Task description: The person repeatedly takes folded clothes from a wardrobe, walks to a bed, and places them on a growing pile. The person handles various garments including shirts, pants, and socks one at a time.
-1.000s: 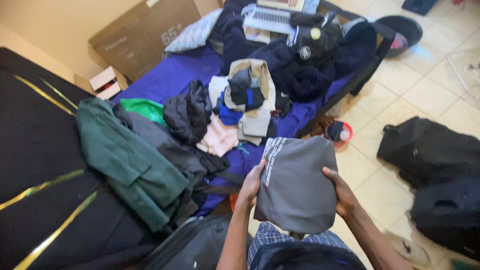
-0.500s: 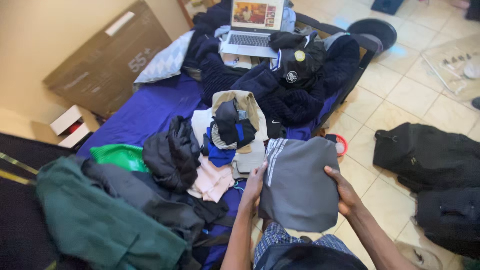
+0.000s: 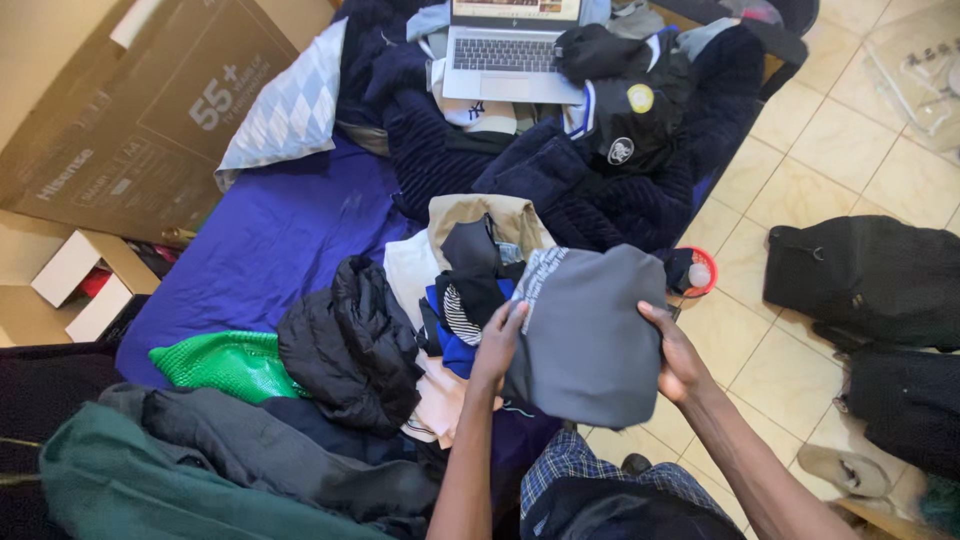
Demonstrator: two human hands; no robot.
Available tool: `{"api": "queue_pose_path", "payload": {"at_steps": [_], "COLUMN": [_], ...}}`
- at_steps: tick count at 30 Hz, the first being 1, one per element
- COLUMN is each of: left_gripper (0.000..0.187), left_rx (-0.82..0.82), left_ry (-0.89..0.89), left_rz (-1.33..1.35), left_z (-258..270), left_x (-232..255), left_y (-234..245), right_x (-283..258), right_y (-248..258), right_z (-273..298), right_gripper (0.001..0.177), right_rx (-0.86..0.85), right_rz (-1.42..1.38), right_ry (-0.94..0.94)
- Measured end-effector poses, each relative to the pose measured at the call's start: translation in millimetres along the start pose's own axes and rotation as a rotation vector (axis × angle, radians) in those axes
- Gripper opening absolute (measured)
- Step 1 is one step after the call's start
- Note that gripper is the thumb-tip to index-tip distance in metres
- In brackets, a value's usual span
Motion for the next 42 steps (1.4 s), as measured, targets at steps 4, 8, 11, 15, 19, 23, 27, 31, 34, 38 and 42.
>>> {"api": "queue_pose_path", "payload": {"at_steps": [4,8,11,15,19,23,27,31,34,38,42], "left_gripper": [0.076,0.085,0.086,0.075,0.069,0.062,0.056,0.049,0.047,0.038,0.036], "left_rx": [0.119,0.203,0.413,0.494,0.341,0.383,0.205,-0.095,-0.102,-0.463,-0.954], "left_ry": [-0.053,-0.112,-0.284,-0.529,-0.387,-0.264,-0.138,-0.19,-0.545,-0.721,-0.372], "left_rz": [-0.115,-0.147,-0.24,-0.65,-1.024,-1.007,-1.212,-1.418,-1.27,-0.741,-0.177], "left_z": [-16.1,-33.7,-54.7,-96.3,-119.0,-137.7,-145.2,-139.0,-124.3,-77.4,19.2], "left_x": [45.8,81.2,78.1,40.5,-25.1,-32.7,-11.1,14.8,54.0,119.6,145.7], "left_y": [26.3,50.9,67.9,60.2,60.2,48.8,2.6,-75.3,-148.2,-260.7,-376.7], "right_x": [-7.5,-9.2,15.8,77.6,110.4,95.1,82.4,60.9,23.3,-79.1,-164.9], "right_y": [-53.8,-95.3,-91.9,-72.4,-44.4,-24.1,-2.9,30.4,66.5,120.9,154.9], "right_z": [-37.0,-87.6,-155.8,-258.4,-278.9,-251.3,-214.2,-180.8,-153.2,-77.6,83.0], "right_gripper": [0.055,0.055,0.056,0.058,0.062,0.043,0.04,0.031,0.027,0.029,0.044], "right_rx": [-0.051,-0.036,-0.071,-0.195,-0.186,-0.223,-0.16,-0.163,-0.126,-0.055,0.125], "right_rz": [-0.027,0.041,0.212,0.916,0.89,0.709,0.554,0.483,0.371,0.051,0.015], "right_ry": [-0.028,-0.048,0.039,0.34,0.298,0.099,-0.035,-0.083,0.002,0.453,0.845]}}
Point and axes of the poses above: each hand's wrist, its own z-axis away from the middle knuckle, its own y-axis out of the back of the hand, x = y × z, the point moved 3 cm from there along -z, towards the middle knuckle, and after that the axes turned 10 degrees about y, right-handed, at the moved point
